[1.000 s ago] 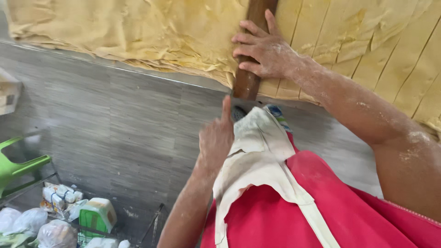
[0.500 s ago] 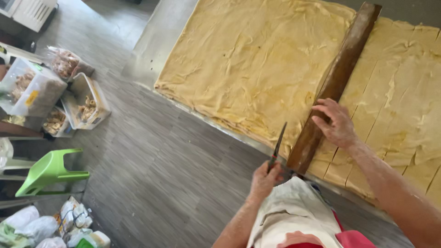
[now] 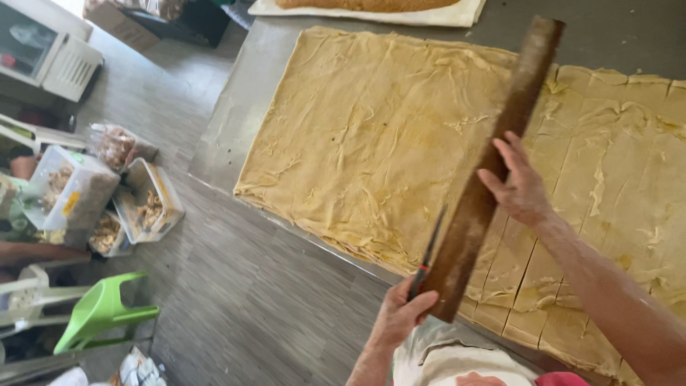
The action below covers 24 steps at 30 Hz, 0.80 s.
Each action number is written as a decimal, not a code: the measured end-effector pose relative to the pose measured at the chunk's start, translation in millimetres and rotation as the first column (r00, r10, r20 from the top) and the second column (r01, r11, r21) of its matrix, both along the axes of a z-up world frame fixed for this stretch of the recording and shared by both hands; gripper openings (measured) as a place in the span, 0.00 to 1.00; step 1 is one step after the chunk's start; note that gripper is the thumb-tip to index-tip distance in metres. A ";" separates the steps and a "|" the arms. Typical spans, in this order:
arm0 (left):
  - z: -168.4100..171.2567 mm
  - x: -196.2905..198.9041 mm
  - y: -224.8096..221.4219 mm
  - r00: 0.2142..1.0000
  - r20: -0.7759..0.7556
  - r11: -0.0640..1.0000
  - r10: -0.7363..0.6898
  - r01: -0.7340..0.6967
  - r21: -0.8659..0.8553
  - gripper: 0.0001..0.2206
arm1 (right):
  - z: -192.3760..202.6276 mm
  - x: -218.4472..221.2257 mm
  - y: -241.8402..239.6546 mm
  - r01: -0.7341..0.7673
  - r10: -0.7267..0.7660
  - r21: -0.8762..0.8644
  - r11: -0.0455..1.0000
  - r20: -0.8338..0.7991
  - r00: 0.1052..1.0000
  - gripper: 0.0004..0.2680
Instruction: The person slices a large sheet of dough into strips using a small blade and a wooden board as a straightedge, then bundles the strips by hand.
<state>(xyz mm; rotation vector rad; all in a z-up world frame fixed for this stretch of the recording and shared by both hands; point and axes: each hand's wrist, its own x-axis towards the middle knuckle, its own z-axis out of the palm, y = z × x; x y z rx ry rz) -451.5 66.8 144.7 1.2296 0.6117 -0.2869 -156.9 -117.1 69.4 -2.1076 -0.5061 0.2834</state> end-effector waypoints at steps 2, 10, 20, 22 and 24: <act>-10.2 -5.4 20.1 0.991 -0.094 0.990 0.096 -0.105 -0.094 0.13 | 5.2 0.7 19.6 -0.028 0.032 -0.048 0.998 0.093 0.995 0.30; -58.8 -41.4 53.0 0.994 -0.085 0.990 0.073 -0.083 -0.116 0.06 | -17.5 -9.6 49.4 -0.085 0.099 -0.111 0.990 0.128 0.987 0.32; -62.3 -28.8 40.7 0.996 -0.054 0.974 0.071 -0.081 -0.213 0.05 | -20.3 -3.4 36.8 -0.074 0.085 -0.187 0.980 0.052 0.995 0.32; -63.8 -23.4 35.8 0.997 -0.061 0.981 0.056 -0.067 -0.182 0.05 | -21.3 2.7 33.0 -0.084 0.100 -0.262 0.961 0.048 0.994 0.33; -65.1 -22.1 30.7 0.997 -0.067 0.987 0.039 -0.049 -0.155 0.05 | -23.6 3.8 29.8 -0.089 0.119 -0.322 0.943 0.077 0.990 0.33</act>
